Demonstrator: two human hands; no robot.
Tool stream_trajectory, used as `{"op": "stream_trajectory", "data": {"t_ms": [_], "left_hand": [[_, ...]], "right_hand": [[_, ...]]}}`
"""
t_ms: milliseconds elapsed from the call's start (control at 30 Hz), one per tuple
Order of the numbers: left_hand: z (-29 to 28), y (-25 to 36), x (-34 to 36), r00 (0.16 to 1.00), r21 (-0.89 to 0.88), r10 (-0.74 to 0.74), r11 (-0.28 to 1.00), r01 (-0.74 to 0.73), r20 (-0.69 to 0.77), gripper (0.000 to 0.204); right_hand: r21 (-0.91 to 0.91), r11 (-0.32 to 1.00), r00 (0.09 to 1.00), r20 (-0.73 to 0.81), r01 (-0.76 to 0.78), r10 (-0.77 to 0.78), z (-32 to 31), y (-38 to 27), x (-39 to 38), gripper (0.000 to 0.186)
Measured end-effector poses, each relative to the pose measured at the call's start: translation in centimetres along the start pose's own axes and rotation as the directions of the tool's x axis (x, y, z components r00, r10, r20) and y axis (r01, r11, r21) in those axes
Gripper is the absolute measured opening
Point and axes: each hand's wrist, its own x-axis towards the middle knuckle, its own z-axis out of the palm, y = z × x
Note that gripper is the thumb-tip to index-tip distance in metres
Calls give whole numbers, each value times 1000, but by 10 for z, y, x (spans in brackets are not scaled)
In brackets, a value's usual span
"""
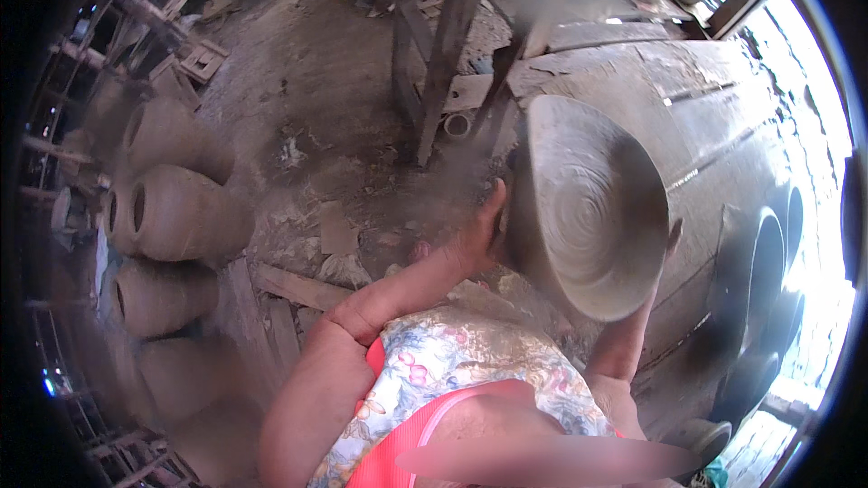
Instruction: The person handles a clay bowl, smooths its interior, then kneads a lump of clay and rolls it into a long coil. The coil is placed on a wooden board among other pottery pieces.
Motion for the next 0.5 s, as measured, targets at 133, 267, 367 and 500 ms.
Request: {"op": "stream_trajectory", "data": {"t_ms": [133,267,367,500], "left_hand": [[19,41,-35,982,-40,28,999,-21,188,65],[14,86,-65,908,-33,107,994,-103,404,73],[-18,128,-80,457,560,501,-68,-826,735,53],[-74,195,-119,326,545,523,-343,-765,788,49]], "right_hand": [[149,981,991,31,124,-130,52,31,9,64],[197,952,972,-75,235,-224,89,58,43,64],[142,960,969,-88,241,-230,104,84,85,64],[88,971,972,-89,224,-216,137,142,151,65]]}}
